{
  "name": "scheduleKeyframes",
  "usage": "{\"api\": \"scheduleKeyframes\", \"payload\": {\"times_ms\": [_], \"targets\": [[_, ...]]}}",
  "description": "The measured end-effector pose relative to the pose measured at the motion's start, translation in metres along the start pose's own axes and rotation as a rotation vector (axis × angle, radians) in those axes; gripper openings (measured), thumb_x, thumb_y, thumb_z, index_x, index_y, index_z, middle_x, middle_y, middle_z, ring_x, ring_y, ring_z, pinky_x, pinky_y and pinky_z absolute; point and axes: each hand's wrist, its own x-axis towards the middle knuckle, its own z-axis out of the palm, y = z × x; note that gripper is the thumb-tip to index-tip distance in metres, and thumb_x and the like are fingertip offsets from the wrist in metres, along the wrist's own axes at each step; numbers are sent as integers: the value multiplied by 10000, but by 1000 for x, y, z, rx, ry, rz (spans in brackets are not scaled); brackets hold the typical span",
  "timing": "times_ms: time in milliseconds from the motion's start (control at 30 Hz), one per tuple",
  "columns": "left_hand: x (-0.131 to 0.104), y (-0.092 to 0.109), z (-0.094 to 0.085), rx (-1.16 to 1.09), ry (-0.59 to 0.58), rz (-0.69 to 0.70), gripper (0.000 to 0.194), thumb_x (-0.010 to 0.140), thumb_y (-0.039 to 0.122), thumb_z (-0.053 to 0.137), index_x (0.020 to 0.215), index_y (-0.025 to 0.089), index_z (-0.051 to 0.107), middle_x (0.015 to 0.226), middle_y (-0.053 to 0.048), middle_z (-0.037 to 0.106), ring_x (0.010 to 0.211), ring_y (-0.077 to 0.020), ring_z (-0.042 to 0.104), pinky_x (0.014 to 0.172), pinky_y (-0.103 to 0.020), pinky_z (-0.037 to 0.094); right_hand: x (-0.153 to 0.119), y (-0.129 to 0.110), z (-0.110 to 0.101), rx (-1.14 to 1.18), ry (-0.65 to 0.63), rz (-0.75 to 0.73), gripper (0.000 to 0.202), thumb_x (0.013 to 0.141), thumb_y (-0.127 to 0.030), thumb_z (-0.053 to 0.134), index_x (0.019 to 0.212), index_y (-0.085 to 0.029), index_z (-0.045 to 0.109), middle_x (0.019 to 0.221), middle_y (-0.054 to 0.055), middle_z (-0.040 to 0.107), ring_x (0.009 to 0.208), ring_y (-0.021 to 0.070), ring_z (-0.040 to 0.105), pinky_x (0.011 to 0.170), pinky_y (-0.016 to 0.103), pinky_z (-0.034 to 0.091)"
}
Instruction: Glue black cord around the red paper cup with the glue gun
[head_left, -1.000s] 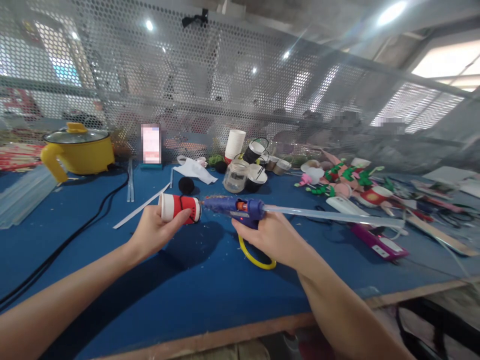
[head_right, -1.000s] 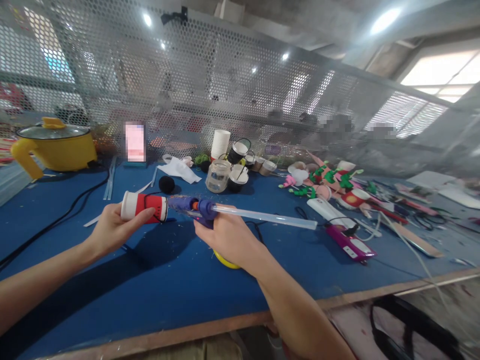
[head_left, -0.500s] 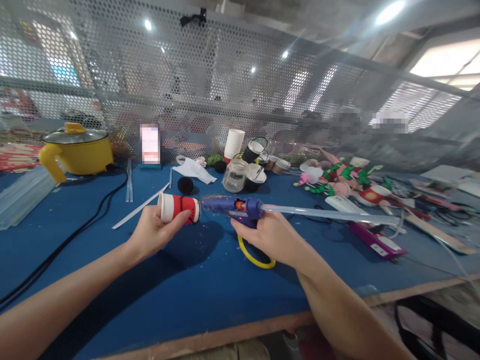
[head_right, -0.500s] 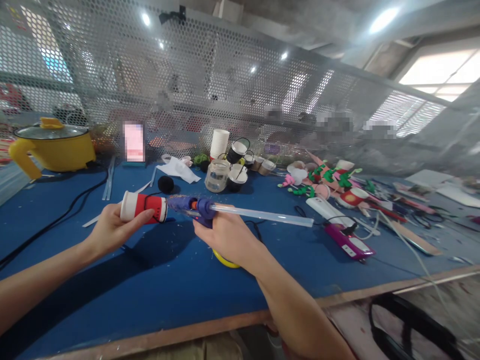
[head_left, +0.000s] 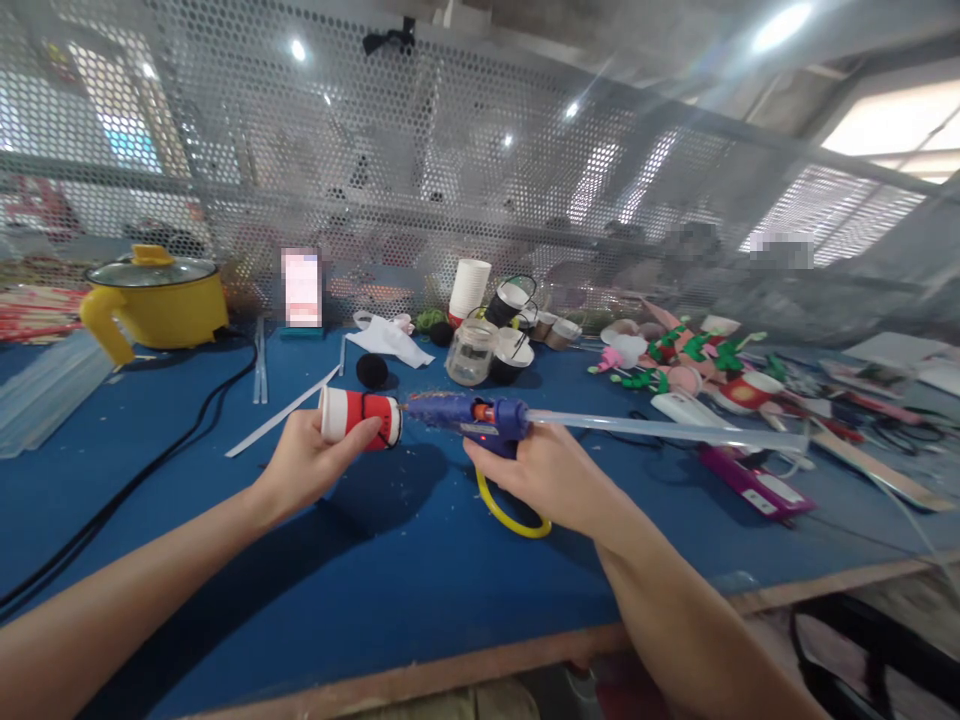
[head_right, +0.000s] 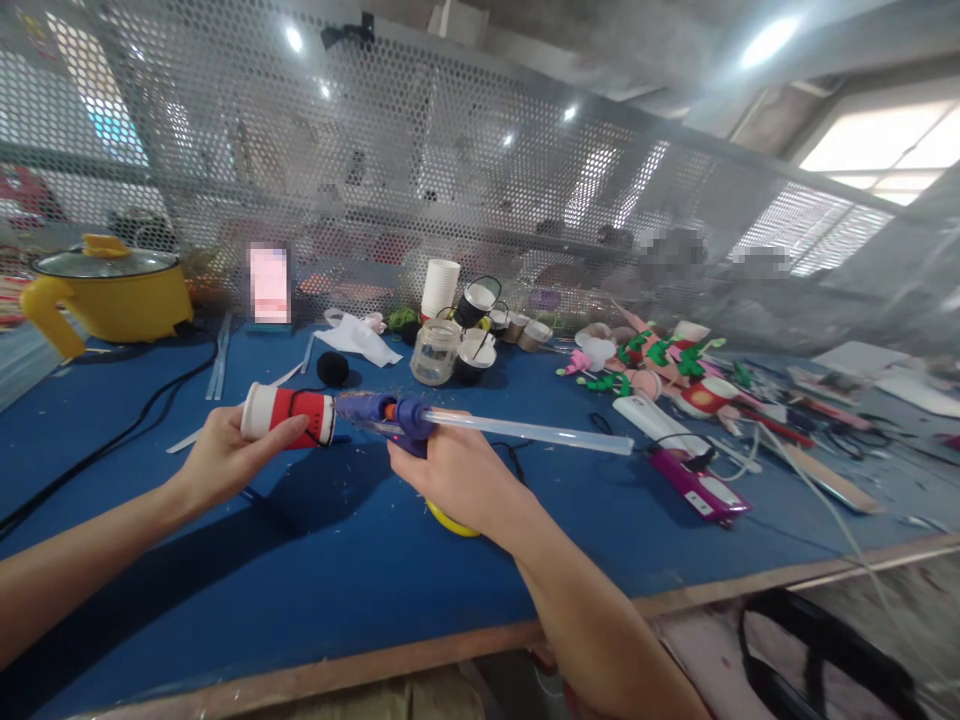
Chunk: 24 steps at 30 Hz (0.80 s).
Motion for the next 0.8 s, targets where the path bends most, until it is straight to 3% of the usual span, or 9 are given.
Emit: {"api": "scheduleKeyframes", "payload": {"times_ms": [333,500,800], "targets": [[4,4,0,-113,23,-77,256,626,304,603,443,150,511,362,71,366,345,-53,289,320,-178,242,-1,-1,1,-21,42,-75,218,722,-224,458,536,-197,347,472,-35,387,426,94,386,445,224,319],[5,7,0,-155,48,-145,251,607,292,620,429,157,507,326,77,361,334,-65,341,325,-180,266,-3,-1,0,-50,5,-98,142,735,-212,441,598,-181,458,527,-9,452,469,112,431,476,237,343],[10,-10,-1,-216,46,-167,267,622,380,630,578,122,579,469,21,527,429,-101,455,397,-207,348,-6,-5,1,-41,-11,-108,81,721,-188,453,661,-189,506,593,14,529,523,131,474,503,233,367]]}}
